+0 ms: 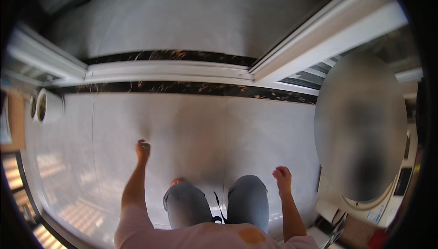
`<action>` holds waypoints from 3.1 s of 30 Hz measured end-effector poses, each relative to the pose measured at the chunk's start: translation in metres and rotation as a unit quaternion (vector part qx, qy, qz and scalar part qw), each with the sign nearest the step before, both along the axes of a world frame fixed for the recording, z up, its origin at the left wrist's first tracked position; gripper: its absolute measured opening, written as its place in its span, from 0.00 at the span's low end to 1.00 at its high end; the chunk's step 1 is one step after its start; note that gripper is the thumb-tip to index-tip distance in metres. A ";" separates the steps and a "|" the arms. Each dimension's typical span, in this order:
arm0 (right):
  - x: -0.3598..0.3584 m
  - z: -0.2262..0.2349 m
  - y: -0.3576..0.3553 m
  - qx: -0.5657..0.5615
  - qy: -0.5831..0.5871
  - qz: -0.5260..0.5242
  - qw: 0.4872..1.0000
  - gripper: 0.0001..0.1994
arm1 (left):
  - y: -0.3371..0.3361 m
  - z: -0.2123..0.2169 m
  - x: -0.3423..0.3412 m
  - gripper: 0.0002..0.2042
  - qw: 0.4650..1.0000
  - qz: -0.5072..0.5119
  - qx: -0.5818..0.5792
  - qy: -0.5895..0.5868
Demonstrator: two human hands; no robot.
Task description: The person hangs several pieces of clothing on hangers using a long pole on a balcony. After hanging the clothes, the person picks up a broom and dustpan and sweeps the balcony floor, collecting debris into the dustpan.
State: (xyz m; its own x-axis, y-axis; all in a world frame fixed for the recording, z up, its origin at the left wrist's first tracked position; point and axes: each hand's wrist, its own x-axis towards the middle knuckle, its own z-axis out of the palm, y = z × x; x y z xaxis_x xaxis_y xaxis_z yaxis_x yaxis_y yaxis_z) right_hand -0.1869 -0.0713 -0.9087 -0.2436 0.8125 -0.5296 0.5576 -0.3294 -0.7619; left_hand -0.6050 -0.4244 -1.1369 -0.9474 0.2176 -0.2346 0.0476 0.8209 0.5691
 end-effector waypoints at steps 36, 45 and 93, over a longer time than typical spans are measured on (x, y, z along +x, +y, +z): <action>0.289 0.321 0.044 -0.370 0.388 -0.407 0.739 0.02 | -0.004 0.623 0.246 0.10 0.814 -0.259 0.091 -0.511; 0.219 0.277 -0.073 -0.368 0.019 0.389 0.844 0.07 | -0.136 0.708 0.340 0.11 0.925 0.088 0.082 -0.359; -0.715 0.389 -1.267 -0.136 0.050 0.938 0.314 0.09 | -0.820 0.515 0.189 0.06 0.475 0.755 0.411 -0.189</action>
State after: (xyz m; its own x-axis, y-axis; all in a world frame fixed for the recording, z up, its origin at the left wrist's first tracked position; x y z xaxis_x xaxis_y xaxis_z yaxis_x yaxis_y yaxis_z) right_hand -0.9019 -1.3378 -0.5201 -0.1835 -0.8836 -0.4308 -0.0575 0.4471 -0.8926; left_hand -0.4158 -1.2442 -0.6215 -0.0926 -0.4772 -0.8739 -0.4758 -0.7497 0.4599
